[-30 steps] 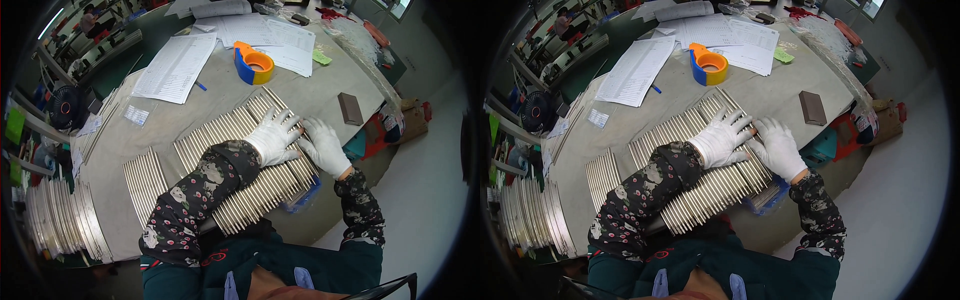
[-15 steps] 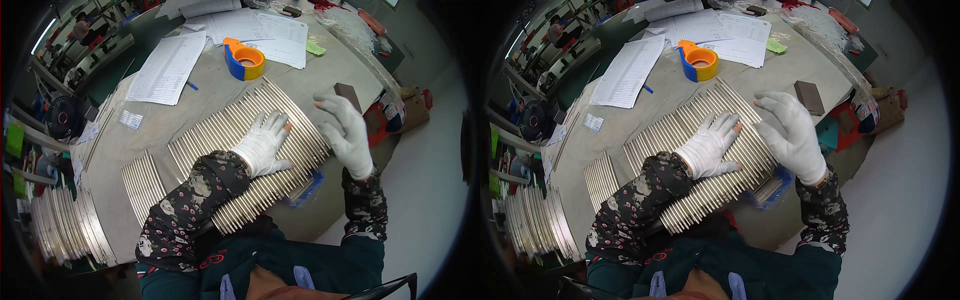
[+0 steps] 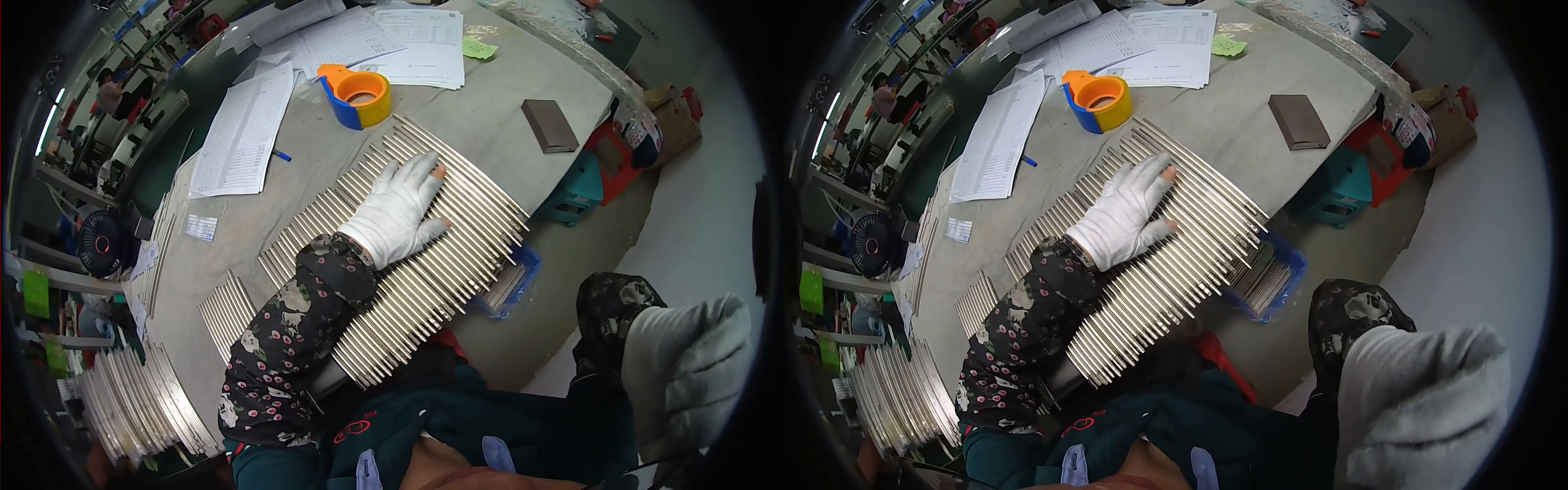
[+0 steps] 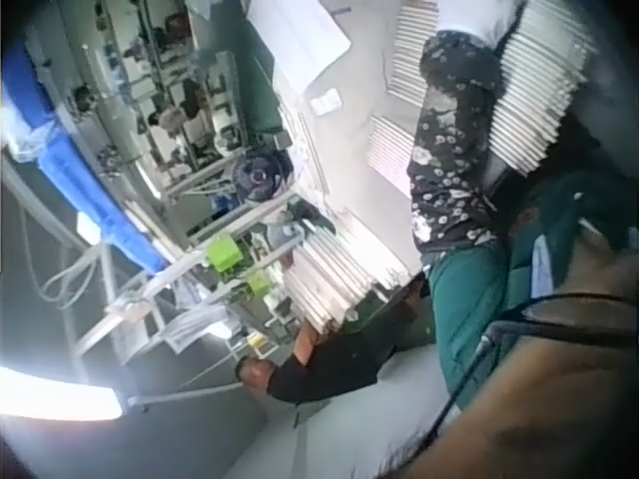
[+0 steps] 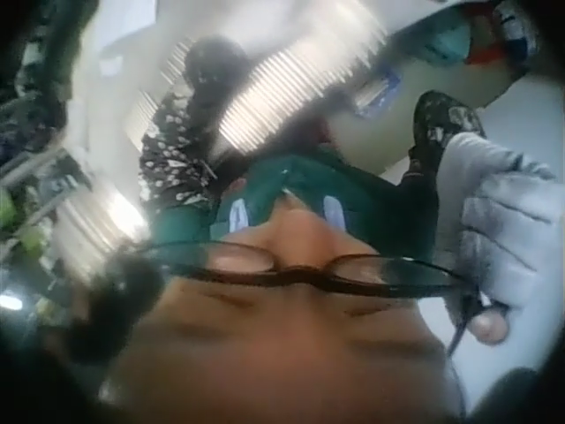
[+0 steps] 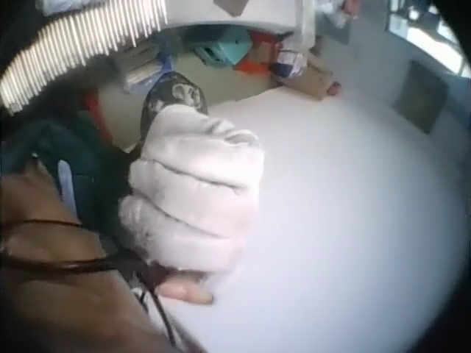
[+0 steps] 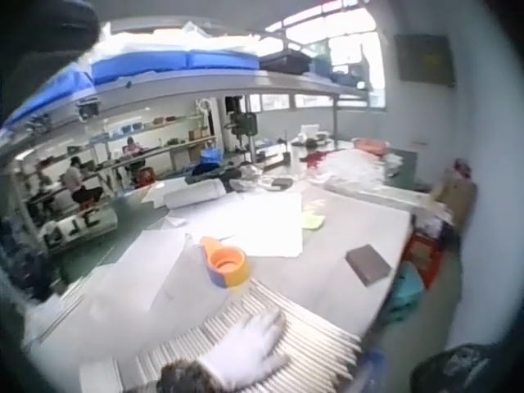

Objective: Sanding the ends of thin rods using a sanding block on a workbench.

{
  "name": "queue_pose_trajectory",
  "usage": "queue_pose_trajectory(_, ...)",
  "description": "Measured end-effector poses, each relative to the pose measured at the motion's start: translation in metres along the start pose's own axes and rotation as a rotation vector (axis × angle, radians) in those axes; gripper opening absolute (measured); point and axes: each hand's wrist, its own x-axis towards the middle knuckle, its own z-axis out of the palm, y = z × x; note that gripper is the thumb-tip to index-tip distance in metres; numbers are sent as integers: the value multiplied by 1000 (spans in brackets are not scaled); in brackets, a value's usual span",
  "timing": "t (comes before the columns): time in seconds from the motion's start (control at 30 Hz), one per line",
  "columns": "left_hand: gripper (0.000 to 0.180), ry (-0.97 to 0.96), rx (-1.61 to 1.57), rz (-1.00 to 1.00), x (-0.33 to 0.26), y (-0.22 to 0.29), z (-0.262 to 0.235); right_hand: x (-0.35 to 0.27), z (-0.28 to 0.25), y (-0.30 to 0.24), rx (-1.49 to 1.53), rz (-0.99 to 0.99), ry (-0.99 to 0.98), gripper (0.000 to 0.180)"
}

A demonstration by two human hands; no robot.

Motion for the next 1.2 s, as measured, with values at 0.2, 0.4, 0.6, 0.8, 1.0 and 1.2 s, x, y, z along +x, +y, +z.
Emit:
queue_pose_trajectory(0.2, 53, 149, -161, -379, 24, -65, -9, -69, 46, 104, -346, 756, -251, 17)
queue_pose_trajectory(0.4, 59, 176, 75, -289, 60, -76, 13, -147, 38, 149, -380, 841, -559, 29)
queue_pose_trajectory(0.6, 55, 118, -200, -254, 55, -70, 6, -156, 25, 144, -307, 821, -593, 31)
queue_pose_trajectory(0.8, 58, 156, -101, -53, 32, -81, 7, -153, 22, 127, -324, 816, -620, 43)
queue_pose_trajectory(1.0, 57, 32, -57, -212, -6, -96, -3, -165, 28, 98, -30, 1088, -5, 63)
queue_pose_trajectory(1.2, 56, 41, -154, -119, -9, -86, -5, -179, 73, 100, -138, 985, 384, 46)
